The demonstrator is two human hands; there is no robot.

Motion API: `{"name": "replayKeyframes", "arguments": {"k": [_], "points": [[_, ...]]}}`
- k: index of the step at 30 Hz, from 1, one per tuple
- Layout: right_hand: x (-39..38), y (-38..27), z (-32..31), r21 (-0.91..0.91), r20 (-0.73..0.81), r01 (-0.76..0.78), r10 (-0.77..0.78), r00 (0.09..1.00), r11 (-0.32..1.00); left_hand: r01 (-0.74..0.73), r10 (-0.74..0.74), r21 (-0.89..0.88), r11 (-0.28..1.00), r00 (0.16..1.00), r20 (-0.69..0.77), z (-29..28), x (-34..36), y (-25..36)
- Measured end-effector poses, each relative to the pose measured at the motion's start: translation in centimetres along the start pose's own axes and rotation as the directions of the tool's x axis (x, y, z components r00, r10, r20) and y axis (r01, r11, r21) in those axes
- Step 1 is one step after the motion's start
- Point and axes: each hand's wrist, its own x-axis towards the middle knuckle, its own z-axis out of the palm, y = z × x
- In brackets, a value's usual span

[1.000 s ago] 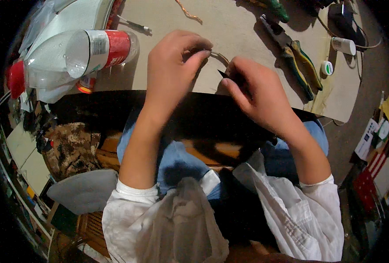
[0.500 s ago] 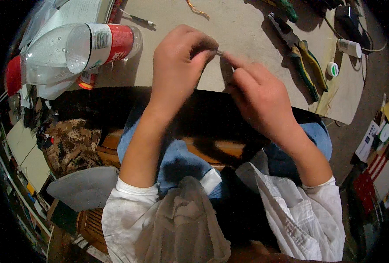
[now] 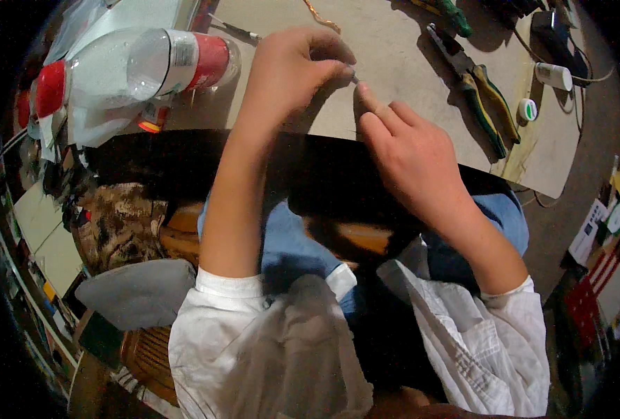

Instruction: The person strips the insulation from a copper wire using pliers and a screwdriver. They then twist the exposed strands and wrap them around a small metal component, securing the connection by hand.

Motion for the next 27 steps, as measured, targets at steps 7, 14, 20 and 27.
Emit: {"name": "replayKeyframes", "arguments": {"k": [7,14,20,27], "points": [[-0.3,0.8,0.3,0.127,-0.090,-0.026,0.038,0.995,0.992,-0.126,0.126,-0.007,0.992,0.992,-0.001,0.0,0.6,-0.5],[0.0,3.6,-0.4,0.705,-0.052,-0.271,0.430,0.902,0.655,-0.273,0.275,0.105,0.956,0.961,-0.001,-0.1,-0.4,-1.2],[1.0,3.7,0.4,0.600,-0.171,-0.233,0.408,0.897,0.765,-0.299,0.301,0.135,0.945,0.954,0.010,-0.3,-0.4,-1.1],[1.5,3.3,0.2,0.516,-0.083,-0.291,0.385,0.919,0.806,-0.251,0.261,0.141,0.958,0.964,-0.059,0.3,-1.2,-0.8]]}}
